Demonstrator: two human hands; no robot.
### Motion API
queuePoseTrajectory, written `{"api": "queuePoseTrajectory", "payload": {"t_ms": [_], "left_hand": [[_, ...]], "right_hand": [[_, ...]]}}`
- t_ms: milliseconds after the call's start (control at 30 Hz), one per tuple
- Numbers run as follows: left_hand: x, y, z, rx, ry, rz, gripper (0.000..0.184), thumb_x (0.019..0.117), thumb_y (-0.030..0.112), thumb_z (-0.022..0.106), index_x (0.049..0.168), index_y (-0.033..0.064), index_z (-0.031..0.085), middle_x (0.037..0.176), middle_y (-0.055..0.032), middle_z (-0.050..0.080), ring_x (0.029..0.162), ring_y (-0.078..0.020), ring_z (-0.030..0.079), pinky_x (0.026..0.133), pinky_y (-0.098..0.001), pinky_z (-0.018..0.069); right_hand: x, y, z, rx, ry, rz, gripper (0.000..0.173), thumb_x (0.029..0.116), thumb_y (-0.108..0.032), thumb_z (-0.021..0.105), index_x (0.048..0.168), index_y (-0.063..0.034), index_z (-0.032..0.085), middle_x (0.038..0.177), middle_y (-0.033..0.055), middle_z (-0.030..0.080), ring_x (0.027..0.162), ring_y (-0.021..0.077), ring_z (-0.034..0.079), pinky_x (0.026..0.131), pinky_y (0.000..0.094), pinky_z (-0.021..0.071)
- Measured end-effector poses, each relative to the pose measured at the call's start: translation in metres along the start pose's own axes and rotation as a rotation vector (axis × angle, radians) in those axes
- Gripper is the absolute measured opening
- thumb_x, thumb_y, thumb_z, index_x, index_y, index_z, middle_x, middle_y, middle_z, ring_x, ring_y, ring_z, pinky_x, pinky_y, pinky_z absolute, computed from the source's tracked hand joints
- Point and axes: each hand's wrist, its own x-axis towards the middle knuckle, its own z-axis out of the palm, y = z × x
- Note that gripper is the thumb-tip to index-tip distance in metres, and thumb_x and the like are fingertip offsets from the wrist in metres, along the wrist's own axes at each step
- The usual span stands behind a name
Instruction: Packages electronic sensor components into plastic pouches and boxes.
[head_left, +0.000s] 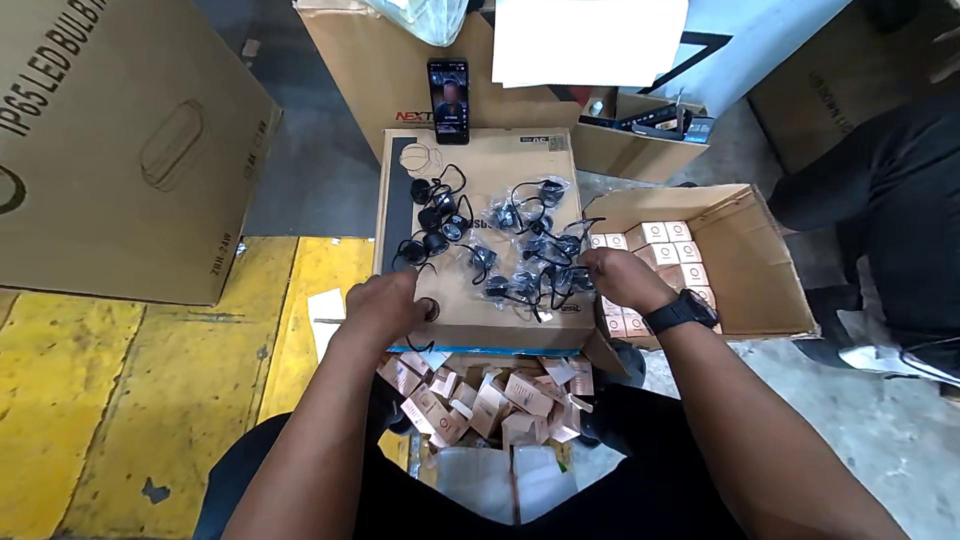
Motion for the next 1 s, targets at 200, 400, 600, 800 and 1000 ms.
{"api": "queuePoseTrajectory", "payload": {"t_ms": [200, 400, 600, 800, 1000], "left_hand": [[0.018, -0.012, 0.016, -0.004, -0.013, -0.091, 0.049, 0.0936, 0.035, 0.07, 0.136, 0.0134, 0.06, 0.117, -0.0199, 0.07, 0.113, -0.0437, 0.064, 0.088, -0.068, 0.0485], [0.032, -0.004, 0.051, 0.076, -0.161, -0.08, 0.064, 0.0904, 0.04, 0.071, 0.142, 0.0075, 0.051, 0.124, -0.0235, 0.067, 0.117, -0.0447, 0.064, 0.091, -0.0694, 0.0483], [0.034, 0.006, 0.055, 0.086, -0.158, -0.015, 0.031, 0.0916, 0.02, 0.063, 0.121, 0.0086, 0.066, 0.117, -0.0214, 0.069, 0.113, -0.0436, 0.065, 0.085, -0.069, 0.0497], [0.018, 0.0, 0.01, -0.345, 0.006, 0.101, 0.024, 0.0963, 0.014, 0.059, 0.118, 0.0075, 0.068, 0.097, -0.0202, 0.069, 0.091, -0.041, 0.067, 0.077, -0.07, 0.0509], [-0.017, -0.008, -0.033, -0.975, 0.407, 0.225, 0.021, 0.1005, 0.006, 0.053, 0.118, 0.0018, 0.063, 0.085, -0.0051, 0.068, 0.069, -0.0127, 0.065, 0.066, -0.0326, 0.0584]], "right_hand": [[-0.006, -0.014, -0.011, -0.068, 0.037, 0.091, 0.048, 0.0863, -0.001, 0.073, 0.134, -0.0079, 0.065, 0.13, 0.0228, 0.063, 0.1, 0.0448, 0.068, 0.079, 0.0693, 0.0544], [-0.014, -0.03, -0.033, -0.051, 0.285, 0.058, 0.031, 0.0964, -0.002, 0.058, 0.125, -0.0069, 0.069, 0.128, 0.0187, 0.065, 0.102, 0.0417, 0.068, 0.078, 0.0664, 0.0551], [-0.022, 0.013, -0.076, 0.205, 0.44, 0.386, 0.031, 0.1016, -0.011, 0.05, 0.127, -0.0031, 0.066, 0.124, 0.021, 0.066, 0.112, 0.0381, 0.066, 0.095, 0.0624, 0.0508], [-0.026, 0.049, -0.064, 0.258, 0.299, 0.496, 0.032, 0.0993, -0.016, 0.058, 0.122, 0.004, 0.066, 0.114, 0.0293, 0.067, 0.108, 0.0473, 0.064, 0.091, 0.0724, 0.0461], [-0.017, 0.076, -0.043, 0.316, 0.244, 0.577, 0.032, 0.0975, -0.017, 0.06, 0.122, 0.001, 0.067, 0.116, 0.0307, 0.066, 0.102, 0.0479, 0.066, 0.088, 0.0726, 0.0487]]}}
